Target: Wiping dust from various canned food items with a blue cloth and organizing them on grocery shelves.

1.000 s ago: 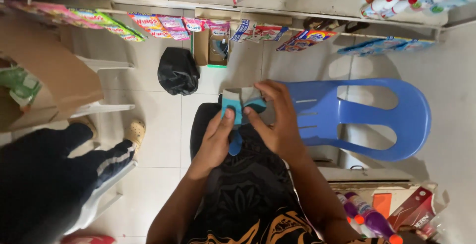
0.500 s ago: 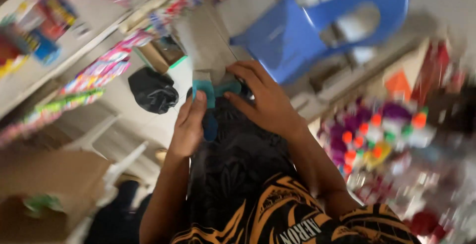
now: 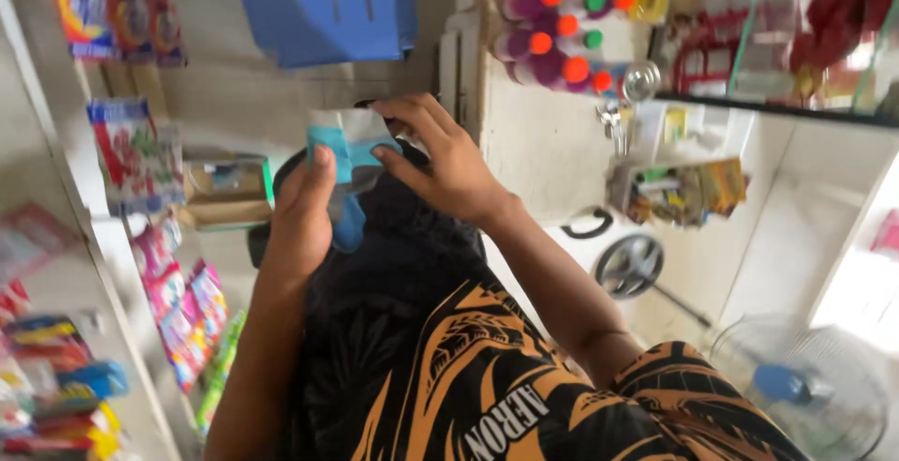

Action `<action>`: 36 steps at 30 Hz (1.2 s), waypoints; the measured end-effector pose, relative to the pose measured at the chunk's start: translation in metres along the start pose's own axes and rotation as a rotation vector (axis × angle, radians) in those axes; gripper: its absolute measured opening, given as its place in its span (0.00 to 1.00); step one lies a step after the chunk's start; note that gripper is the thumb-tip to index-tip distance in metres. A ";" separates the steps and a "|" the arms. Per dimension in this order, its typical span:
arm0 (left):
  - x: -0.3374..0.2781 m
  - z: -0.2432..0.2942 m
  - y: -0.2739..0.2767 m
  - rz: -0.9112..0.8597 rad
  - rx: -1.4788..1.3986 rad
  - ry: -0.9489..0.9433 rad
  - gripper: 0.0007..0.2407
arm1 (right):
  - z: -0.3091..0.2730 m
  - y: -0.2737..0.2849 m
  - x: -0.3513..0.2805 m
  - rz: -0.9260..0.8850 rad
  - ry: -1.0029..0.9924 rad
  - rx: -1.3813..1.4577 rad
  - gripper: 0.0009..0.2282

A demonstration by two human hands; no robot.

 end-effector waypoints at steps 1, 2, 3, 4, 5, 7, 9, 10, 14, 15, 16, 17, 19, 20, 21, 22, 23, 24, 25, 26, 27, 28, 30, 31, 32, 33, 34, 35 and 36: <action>0.003 0.001 -0.005 -0.054 -0.007 0.037 0.21 | 0.015 -0.001 -0.008 0.097 -0.053 0.049 0.20; 0.004 0.015 -0.010 -0.077 0.006 0.039 0.21 | 0.031 -0.006 -0.019 0.117 -0.070 0.045 0.20; 0.005 0.031 -0.014 -0.120 0.012 0.022 0.20 | 0.047 -0.008 -0.030 0.196 -0.101 0.060 0.18; 0.005 0.047 -0.017 -0.149 0.015 -0.002 0.20 | 0.062 -0.012 -0.037 0.269 -0.117 0.078 0.17; 0.007 0.047 -0.016 -0.158 0.024 -0.007 0.20 | 0.076 -0.015 -0.045 0.282 -0.119 0.078 0.17; 0.004 0.045 -0.012 -0.165 0.013 -0.016 0.20 | 0.110 -0.017 -0.065 0.423 -0.226 0.105 0.11; 0.002 0.038 -0.006 -0.143 -0.007 -0.005 0.19 | 0.122 -0.013 -0.070 0.519 -0.242 0.049 0.09; 0.000 0.034 -0.001 -0.120 -0.025 0.008 0.19 | 0.127 -0.010 -0.073 0.616 -0.261 -0.003 0.08; -0.001 0.010 0.012 -0.039 -0.045 0.099 0.25 | 0.168 0.004 -0.084 0.689 -0.298 -0.138 0.10; -0.004 0.022 0.011 -0.006 0.027 0.181 0.26 | 0.170 0.007 -0.081 0.673 -0.264 -0.177 0.11; -0.009 0.033 0.011 0.031 0.101 0.266 0.27 | 0.171 0.007 -0.079 0.655 -0.231 -0.212 0.12; -0.006 0.022 0.012 0.037 0.098 0.264 0.27 | 0.173 0.009 -0.077 0.652 -0.225 -0.209 0.12; 0.000 0.003 0.014 0.067 0.014 0.219 0.25 | 0.172 0.018 -0.079 0.709 -0.197 -0.236 0.12; -0.004 0.000 0.010 0.069 0.010 0.218 0.25 | 0.173 0.019 -0.086 0.706 -0.194 -0.237 0.12; -0.008 0.000 0.008 0.101 -0.051 0.166 0.24 | 0.177 0.023 -0.094 0.733 -0.269 -0.268 0.16; -0.006 0.005 0.008 0.136 -0.110 0.095 0.23 | 0.183 0.028 -0.093 0.772 -0.330 -0.296 0.20; -0.003 0.002 0.009 0.140 -0.112 0.077 0.23 | 0.201 0.035 -0.096 0.780 -0.313 -0.294 0.20; -0.005 -0.004 0.009 0.108 -0.123 0.086 0.26 | 0.219 0.044 -0.109 0.846 -0.370 -0.365 0.26; -0.005 -0.009 0.008 0.077 -0.133 0.095 0.30 | 0.237 0.052 -0.121 0.912 -0.428 -0.436 0.32; -0.005 -0.008 0.008 0.070 -0.130 0.085 0.30 | 0.245 0.068 -0.126 0.924 -0.426 -0.438 0.32; -0.005 -0.009 0.010 0.111 -0.130 0.088 0.26 | 0.253 0.087 -0.134 0.978 -0.493 -0.527 0.33; -0.005 -0.009 0.012 0.144 -0.128 0.095 0.22 | 0.261 0.105 -0.146 1.034 -0.569 -0.619 0.35; -0.006 -0.015 0.009 0.158 -0.172 0.074 0.22 | 0.303 0.135 -0.163 1.078 -0.654 -0.639 0.39; -0.006 -0.019 0.009 0.186 -0.221 0.060 0.22 | 0.324 0.150 -0.174 1.107 -0.734 -0.653 0.42; 0.004 -0.061 0.012 0.167 -0.215 0.050 0.22 | 0.318 0.156 -0.170 1.129 -0.738 -0.657 0.42; 0.010 -0.081 0.022 0.278 0.113 -0.298 0.17 | 0.316 0.159 -0.161 1.039 -0.745 -0.625 0.47; 0.007 -0.104 0.026 0.386 0.441 -0.644 0.14 | 0.313 0.159 -0.152 0.940 -0.750 -0.588 0.53; -0.001 -0.068 0.014 0.377 0.442 -0.654 0.14 | 0.316 0.166 -0.155 0.953 -0.753 -0.588 0.53; -0.003 -0.049 0.012 0.382 0.229 -0.364 0.15 | 0.322 0.166 -0.151 0.891 -0.732 -0.543 0.50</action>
Point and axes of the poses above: each hand's wrist, its own x-axis towards the middle knuckle, its own y-axis out of the back of the hand, z = x × y, the point moved 6 cm from there along x, towards the middle knuckle
